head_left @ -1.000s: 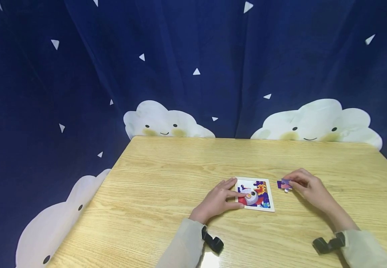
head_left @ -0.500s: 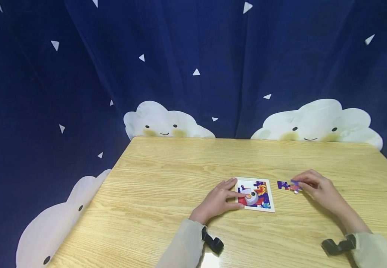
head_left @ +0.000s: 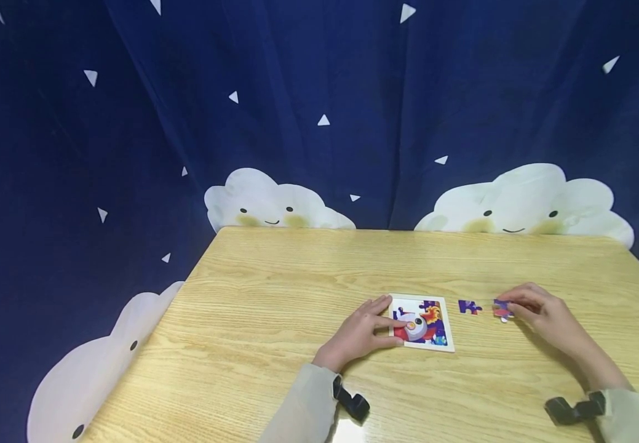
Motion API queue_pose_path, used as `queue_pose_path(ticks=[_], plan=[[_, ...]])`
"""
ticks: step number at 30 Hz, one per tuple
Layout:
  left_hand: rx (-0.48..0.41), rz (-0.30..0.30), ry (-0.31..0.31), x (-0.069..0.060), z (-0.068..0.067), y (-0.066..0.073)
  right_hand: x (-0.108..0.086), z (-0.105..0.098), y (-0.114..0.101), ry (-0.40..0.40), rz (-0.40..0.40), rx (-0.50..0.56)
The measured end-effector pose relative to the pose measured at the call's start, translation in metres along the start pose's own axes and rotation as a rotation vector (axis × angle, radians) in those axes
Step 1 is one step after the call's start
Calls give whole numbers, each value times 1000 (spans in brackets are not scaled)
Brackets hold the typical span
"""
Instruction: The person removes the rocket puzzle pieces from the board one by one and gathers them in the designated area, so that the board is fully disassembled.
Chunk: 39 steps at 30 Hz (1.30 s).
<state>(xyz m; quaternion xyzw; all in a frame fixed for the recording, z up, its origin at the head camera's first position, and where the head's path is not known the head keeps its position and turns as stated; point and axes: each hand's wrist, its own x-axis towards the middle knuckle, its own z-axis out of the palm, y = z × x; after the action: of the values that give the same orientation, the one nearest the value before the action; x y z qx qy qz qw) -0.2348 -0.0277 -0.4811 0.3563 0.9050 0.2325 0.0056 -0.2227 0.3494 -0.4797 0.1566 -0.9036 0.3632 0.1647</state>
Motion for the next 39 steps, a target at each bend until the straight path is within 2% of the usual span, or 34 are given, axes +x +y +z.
queue_pose_path(ticks=[7, 14, 23, 32, 39], plan=[[1, 11, 9, 0, -1, 0, 1, -3, -1, -11, 15, -4], [-12, 11, 13, -1, 1, -2, 2, -2, 2, -13, -15, 7], [-4, 8, 8, 0, 0, -1, 5, -4, 6, -52, 28, -22], [7, 11, 10, 0, 0, -1, 7, -3, 14, -72, -4, -27], [4, 14, 9, 0, 1, -1, 6, -3, 18, -98, 52, -29]])
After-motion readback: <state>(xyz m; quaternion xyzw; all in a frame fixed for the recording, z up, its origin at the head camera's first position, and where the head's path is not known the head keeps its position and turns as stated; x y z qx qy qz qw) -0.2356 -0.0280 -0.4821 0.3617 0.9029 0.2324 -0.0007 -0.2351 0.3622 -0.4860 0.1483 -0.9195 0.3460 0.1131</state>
